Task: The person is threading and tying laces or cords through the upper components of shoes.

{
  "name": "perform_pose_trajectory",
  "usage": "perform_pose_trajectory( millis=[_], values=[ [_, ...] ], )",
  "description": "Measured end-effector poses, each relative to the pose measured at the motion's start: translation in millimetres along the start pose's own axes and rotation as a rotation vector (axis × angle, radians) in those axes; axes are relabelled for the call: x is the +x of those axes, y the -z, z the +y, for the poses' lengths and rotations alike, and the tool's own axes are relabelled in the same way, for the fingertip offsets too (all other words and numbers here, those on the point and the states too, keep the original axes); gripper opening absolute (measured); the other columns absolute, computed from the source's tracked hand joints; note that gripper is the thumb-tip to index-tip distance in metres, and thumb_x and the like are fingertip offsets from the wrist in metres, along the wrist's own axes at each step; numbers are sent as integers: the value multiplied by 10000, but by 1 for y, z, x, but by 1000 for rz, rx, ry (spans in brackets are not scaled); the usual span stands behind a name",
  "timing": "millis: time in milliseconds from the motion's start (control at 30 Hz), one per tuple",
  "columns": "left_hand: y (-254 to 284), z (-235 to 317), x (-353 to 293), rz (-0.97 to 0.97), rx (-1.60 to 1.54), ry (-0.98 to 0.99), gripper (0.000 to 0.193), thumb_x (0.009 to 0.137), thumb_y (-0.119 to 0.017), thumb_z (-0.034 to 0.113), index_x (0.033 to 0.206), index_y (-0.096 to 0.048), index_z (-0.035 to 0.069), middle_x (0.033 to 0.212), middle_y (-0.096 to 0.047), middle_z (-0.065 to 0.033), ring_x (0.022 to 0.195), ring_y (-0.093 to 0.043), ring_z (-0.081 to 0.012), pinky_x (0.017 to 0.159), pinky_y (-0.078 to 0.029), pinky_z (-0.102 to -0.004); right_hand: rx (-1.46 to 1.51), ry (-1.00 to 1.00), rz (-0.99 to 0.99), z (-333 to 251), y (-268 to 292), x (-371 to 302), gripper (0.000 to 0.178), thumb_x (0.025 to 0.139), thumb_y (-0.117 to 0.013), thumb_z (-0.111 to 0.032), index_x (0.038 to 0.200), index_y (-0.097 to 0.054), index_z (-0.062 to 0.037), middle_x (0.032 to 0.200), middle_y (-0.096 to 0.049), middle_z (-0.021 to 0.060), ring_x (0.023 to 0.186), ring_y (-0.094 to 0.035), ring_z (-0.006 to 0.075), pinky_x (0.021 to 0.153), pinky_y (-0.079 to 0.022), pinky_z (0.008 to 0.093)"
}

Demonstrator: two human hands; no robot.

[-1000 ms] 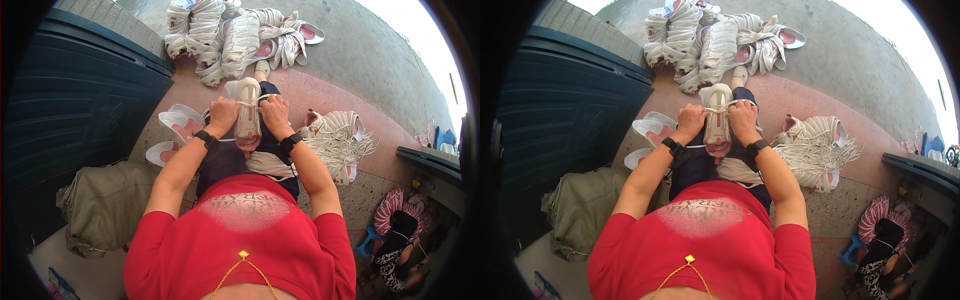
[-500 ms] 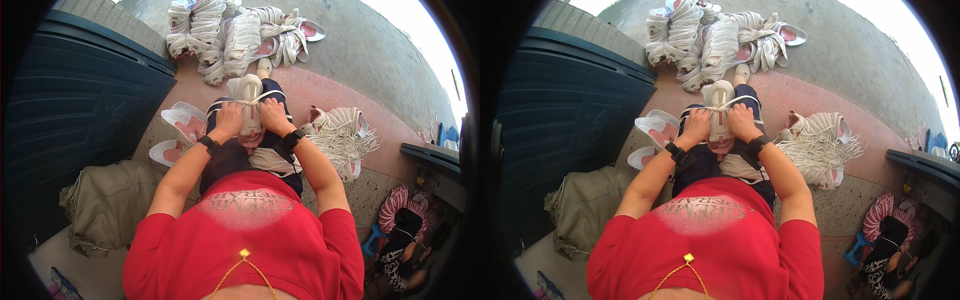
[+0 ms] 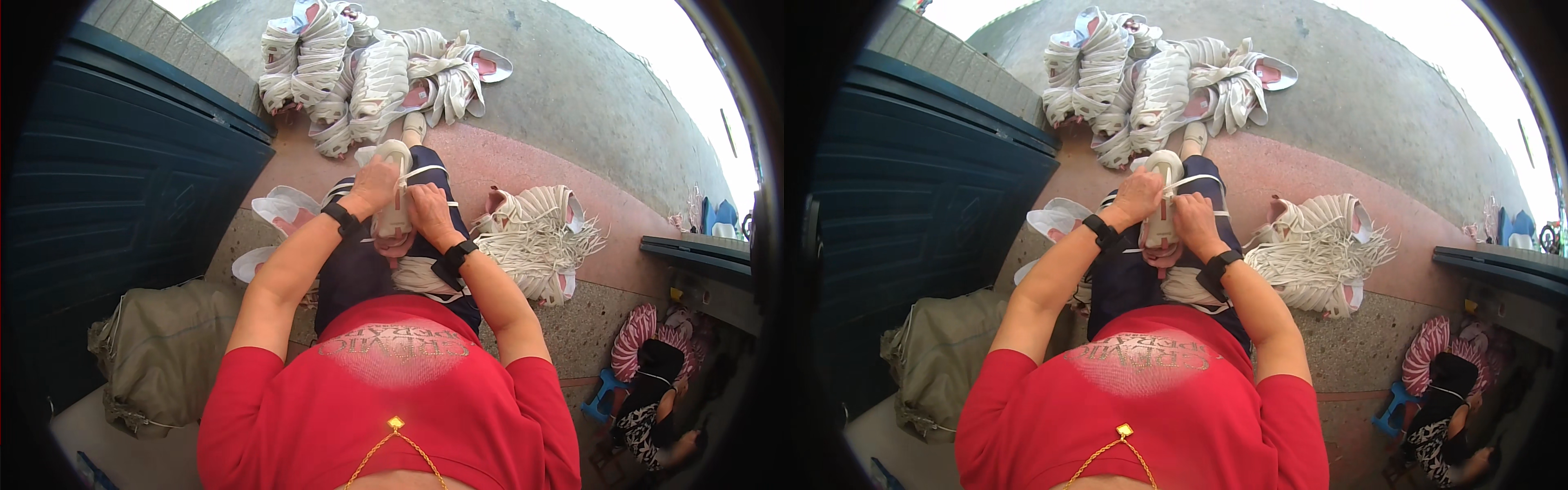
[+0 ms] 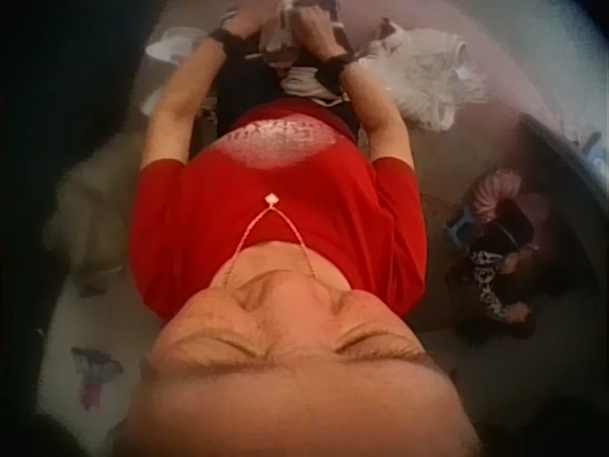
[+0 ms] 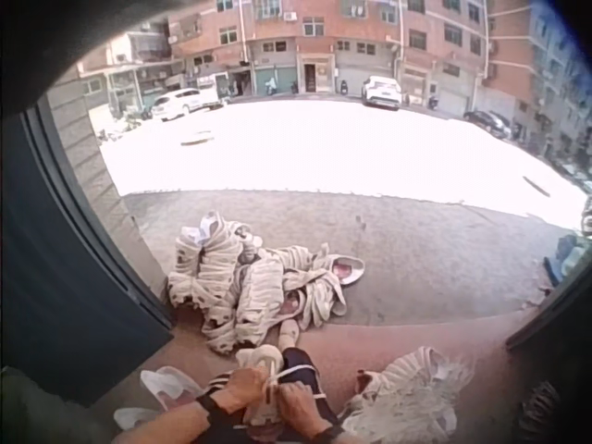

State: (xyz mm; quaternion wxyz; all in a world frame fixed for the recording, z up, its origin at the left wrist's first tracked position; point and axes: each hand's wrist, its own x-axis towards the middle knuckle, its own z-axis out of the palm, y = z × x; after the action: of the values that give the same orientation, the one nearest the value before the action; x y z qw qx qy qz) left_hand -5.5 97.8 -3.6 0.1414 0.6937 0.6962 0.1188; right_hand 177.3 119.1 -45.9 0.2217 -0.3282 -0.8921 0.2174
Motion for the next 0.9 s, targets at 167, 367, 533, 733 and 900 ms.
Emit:
perform_pose_trajectory(
  millis=[167, 367, 533, 733, 900],
  values=[
    [1, -14, -2, 58, -199, 97, 126, 829, -687, 123, 867, -654, 7, 803, -671, -185, 789, -643, -326, 711, -538, -409, -262, 94, -92, -11, 0, 5, 146, 824, -608, -164, 955, -651, -115, 932, -630, 30, 974, -575, 224, 805, -418, 399],
    [6, -23, 20, -93, -821, 326, 234, 823, -785, 112, 1004, -680, 8, 862, -698, -59, 759, -642, -121, 685, -533, -274, -279, 210, -82, -7, 9, 22, 161, 806, -605, -179, 945, -650, -111, 922, -588, 21, 993, -551, 213, 816, -399, 385],
    [17, -12, 30, -201, -1070, 458, 273, 824, -797, 81, 1056, -683, -6, 901, -710, -50, 793, -652, -104, 707, -541, -255, -90, 303, 108, 3, 18, 13, 172, 800, -602, -176, 951, -631, -99, 985, -613, 36, 1003, -567, 225, 860, -405, 384],
    [20, -16, 25, -389, -626, 391, 294, 746, -831, 128, 992, -719, 13, 845, -722, -141, 789, -686, -177, 727, -545, -302, 115, 479, 25, -41, 61, 4, 326, 743, -681, -219, 1026, -597, -81, 1047, -637, 66, 1069, -584, 259, 968, -426, 409],
    [14, -6, 15, -176, -34, 141, 174, 727, -775, 163, 832, -709, 42, 824, -704, -197, 774, -683, -336, 749, -551, -418, 317, 336, -97, -53, 79, -11, 323, 766, -738, -201, 1027, -594, -76, 1033, -658, 84, 1044, -612, 288, 986, -441, 403]
  ],
)
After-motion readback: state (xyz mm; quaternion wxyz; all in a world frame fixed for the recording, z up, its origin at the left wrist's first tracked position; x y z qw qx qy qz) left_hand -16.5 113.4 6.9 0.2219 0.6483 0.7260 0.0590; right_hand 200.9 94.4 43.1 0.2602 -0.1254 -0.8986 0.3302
